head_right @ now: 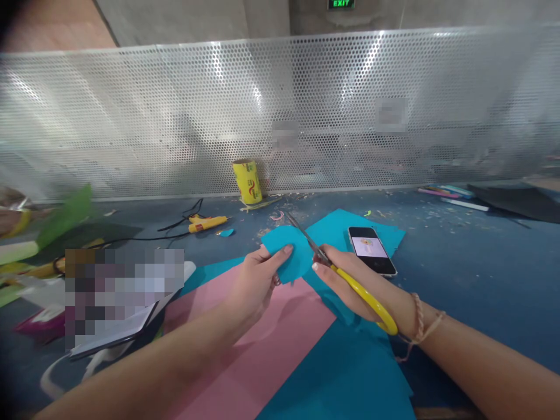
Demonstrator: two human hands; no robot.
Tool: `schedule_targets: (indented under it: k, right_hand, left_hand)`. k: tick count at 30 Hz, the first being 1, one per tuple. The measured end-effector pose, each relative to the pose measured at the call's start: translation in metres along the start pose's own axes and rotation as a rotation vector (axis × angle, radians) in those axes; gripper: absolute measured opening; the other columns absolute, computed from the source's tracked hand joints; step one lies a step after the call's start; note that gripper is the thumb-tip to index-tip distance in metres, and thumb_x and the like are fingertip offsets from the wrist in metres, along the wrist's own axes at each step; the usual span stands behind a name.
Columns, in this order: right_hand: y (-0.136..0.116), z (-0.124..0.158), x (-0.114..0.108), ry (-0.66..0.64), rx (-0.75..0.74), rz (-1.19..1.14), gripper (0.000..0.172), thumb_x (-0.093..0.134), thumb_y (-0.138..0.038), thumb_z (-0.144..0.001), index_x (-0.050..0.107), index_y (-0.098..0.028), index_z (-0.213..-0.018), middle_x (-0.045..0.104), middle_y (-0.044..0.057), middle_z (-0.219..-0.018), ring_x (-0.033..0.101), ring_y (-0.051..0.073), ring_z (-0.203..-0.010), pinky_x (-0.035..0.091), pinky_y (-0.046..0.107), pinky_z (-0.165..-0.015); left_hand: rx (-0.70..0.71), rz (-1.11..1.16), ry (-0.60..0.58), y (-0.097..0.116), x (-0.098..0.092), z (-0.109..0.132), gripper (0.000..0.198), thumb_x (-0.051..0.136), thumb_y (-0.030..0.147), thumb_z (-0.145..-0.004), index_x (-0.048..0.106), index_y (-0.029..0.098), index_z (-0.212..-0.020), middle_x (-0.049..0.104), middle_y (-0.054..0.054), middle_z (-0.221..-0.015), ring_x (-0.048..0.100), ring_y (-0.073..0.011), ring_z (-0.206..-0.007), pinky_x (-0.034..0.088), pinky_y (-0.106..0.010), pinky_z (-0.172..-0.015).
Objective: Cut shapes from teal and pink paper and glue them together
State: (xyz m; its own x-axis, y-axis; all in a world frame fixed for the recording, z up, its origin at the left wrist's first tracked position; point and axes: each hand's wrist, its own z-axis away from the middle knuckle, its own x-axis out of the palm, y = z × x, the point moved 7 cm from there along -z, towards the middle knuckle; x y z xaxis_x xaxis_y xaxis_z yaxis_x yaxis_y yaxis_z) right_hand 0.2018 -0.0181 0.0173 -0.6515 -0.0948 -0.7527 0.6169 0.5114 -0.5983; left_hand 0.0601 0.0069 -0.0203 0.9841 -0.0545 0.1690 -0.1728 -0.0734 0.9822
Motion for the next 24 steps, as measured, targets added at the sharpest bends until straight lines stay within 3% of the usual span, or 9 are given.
schedule_targets:
  k: [7,17,21,24]
  right_hand:
    - [0.005,-0.002,0.002,0.013,0.013,-0.016,0.031,0.034,-0.042,-0.090,0.042,-0.021,-0.069,0.047,-0.002,-0.060,0.041,0.010,-0.049,0.035,0.023,-0.045]
    - [0.017,-0.009,-0.008,0.029,-0.098,0.125,0.023,0.044,-0.039,-0.086,0.053,-0.019,-0.078,0.058,0.004,-0.069,0.053,0.015,-0.059,0.039,0.026,-0.052]
    - [0.021,-0.010,-0.013,0.113,0.018,0.070,0.023,0.040,-0.038,-0.087,0.052,-0.019,-0.081,0.058,0.003,-0.069,0.053,0.014,-0.057,0.039,0.026,-0.052]
    - [0.024,-0.009,-0.014,0.167,0.108,-0.007,0.019,0.042,-0.037,-0.084,0.051,-0.020,-0.083,0.051,-0.002,-0.055,0.048,0.013,-0.046,0.036,0.025,-0.045]
  left_hand:
    - [-0.009,0.007,-0.003,-0.002,0.000,-0.001,0.036,0.065,0.040,-0.067,0.046,0.016,-0.049,0.039,0.004,-0.043,0.035,-0.0057,-0.041,0.028,-0.023,-0.042]
    - [-0.016,0.096,0.008,-0.001,-0.005,-0.003,0.024,0.065,0.037,-0.067,0.059,0.015,-0.063,0.051,0.001,-0.055,0.044,-0.0075,-0.049,0.039,-0.022,-0.047]
    - [-0.005,0.071,-0.009,0.002,-0.003,-0.002,0.017,0.061,0.031,-0.070,0.060,0.017,-0.079,0.060,-0.002,-0.071,0.057,-0.0125,-0.065,0.049,-0.025,-0.060]
    - [-0.079,-0.008,-0.060,-0.001,0.003,0.001,0.017,0.057,0.026,-0.071,0.055,0.018,-0.086,0.060,-0.001,-0.071,0.058,-0.0136,-0.061,0.050,-0.027,-0.053]
